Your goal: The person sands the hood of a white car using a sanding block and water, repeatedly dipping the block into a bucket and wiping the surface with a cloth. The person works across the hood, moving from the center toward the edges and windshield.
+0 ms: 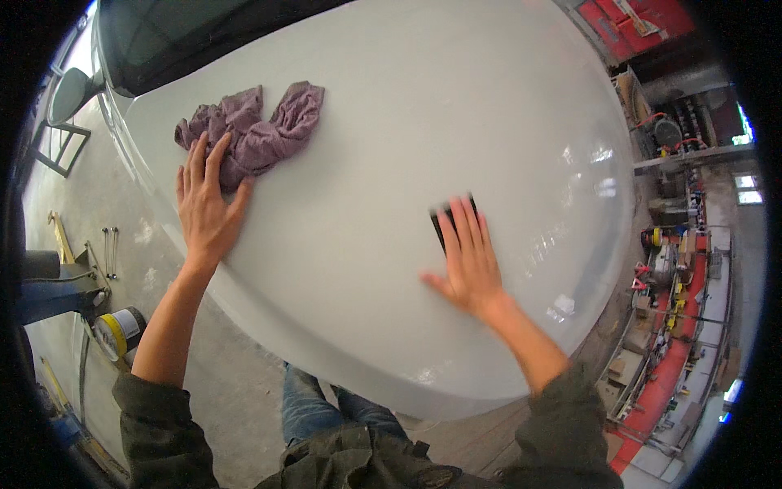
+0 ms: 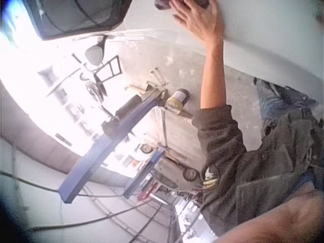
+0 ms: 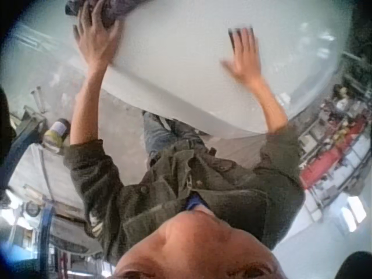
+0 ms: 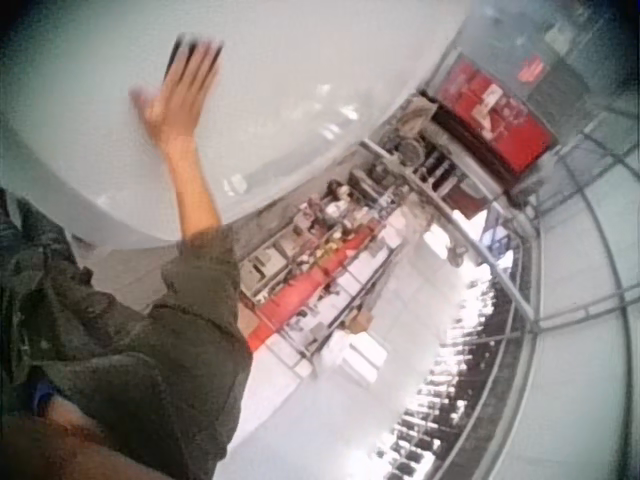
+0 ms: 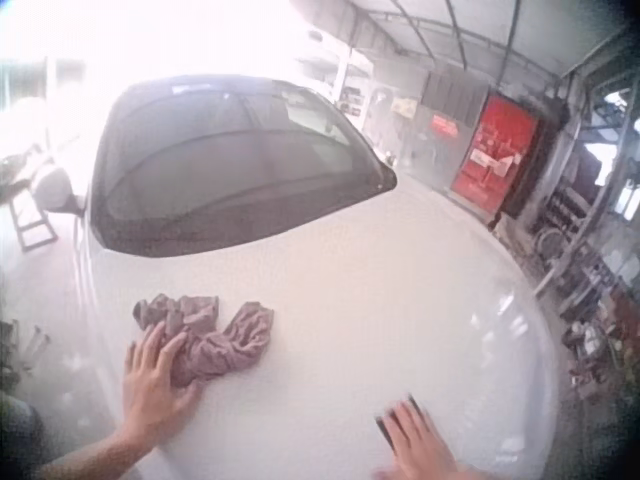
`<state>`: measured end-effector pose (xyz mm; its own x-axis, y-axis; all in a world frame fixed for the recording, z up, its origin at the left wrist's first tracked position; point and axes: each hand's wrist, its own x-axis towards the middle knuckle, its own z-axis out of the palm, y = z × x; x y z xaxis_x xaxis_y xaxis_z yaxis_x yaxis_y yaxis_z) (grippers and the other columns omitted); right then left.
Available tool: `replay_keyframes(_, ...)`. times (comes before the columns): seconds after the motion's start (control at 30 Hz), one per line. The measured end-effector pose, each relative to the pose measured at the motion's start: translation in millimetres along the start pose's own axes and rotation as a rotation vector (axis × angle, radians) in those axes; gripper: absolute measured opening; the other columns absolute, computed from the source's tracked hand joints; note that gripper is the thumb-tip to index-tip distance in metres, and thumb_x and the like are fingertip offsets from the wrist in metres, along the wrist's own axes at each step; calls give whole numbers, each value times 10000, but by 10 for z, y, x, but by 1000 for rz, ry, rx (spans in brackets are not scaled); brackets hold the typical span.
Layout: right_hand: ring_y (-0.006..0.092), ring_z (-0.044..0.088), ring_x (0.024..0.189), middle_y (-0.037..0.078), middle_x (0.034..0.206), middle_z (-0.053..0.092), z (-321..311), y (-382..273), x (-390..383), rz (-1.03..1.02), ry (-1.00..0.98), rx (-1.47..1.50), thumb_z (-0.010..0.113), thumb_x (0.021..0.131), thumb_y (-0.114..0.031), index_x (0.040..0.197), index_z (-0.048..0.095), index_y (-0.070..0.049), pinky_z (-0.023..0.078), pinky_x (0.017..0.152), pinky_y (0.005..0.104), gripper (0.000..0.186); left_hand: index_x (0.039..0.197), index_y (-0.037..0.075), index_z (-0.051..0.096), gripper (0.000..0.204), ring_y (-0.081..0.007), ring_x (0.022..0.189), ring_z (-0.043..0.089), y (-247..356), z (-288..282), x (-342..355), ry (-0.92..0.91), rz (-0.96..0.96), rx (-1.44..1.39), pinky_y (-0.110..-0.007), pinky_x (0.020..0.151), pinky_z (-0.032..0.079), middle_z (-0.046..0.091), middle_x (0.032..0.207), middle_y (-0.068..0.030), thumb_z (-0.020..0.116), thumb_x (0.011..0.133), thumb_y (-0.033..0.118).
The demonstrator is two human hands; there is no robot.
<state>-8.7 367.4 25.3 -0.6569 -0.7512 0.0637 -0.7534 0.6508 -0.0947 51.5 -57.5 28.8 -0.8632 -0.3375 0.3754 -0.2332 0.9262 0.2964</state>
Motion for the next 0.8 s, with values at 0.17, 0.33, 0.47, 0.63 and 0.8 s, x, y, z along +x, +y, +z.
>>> replay_keyframes(0.17, 390, 170, 1610, 243, 1710, 248, 126, 83, 2213, 20, 138, 11, 512, 1010, -665, 1615, 332, 15, 147, 1315, 515, 928, 1551, 269, 500, 701, -303, 1544, 368, -23, 58, 73, 38, 44, -26, -515, 1293, 210, 423, 1642, -112, 741, 898, 354)
replay_keyframes(0.33, 320, 156, 1625, 180, 1738, 227, 161, 135, 2106, -45, 161, 17, 486, 1042, -619, 1627, 320, 10, 133, 1328, 485, 876, 1563, 270, 492, 701, -304, 1539, 380, -124, 141, 79, 45, 50, -7, -503, 1294, 212, 427, 1645, -114, 726, 912, 380)
replay_keyframes(0.47, 361, 247, 1599, 203, 1705, 308, -15, 394, 401, -112, 12, 8, 480, 1051, -583, 1617, 321, 39, 174, 1306, 519, 855, 1571, 272, 486, 692, -306, 1545, 371, -234, 28, 24, 32, 23, 37, -499, 1294, 210, 425, 1646, -118, 706, 927, 402)
replay_keyframes(0.63, 424, 171, 1611, 249, 1729, 209, -17, 591, -1413, 195, -15, 34, 455, 1050, -621, 1638, 245, 58, 121, 1294, 579, 923, 1566, 273, 493, 688, -303, 1547, 369, -147, 84, 29, 26, 36, 4, -506, 1293, 207, 415, 1652, -123, 705, 925, 399)
replay_keyframes(0.8, 415, 170, 1608, 246, 1719, 226, 107, 465, 45, 136, 64, 28, 573, 990, -632, 1619, 280, 69, 126, 1299, 567, 986, 1572, 273, 487, 690, -316, 1547, 366, -144, 6, -15, -13, 1, 55, -512, 1298, 207, 404, 1661, -111, 705, 929, 397)
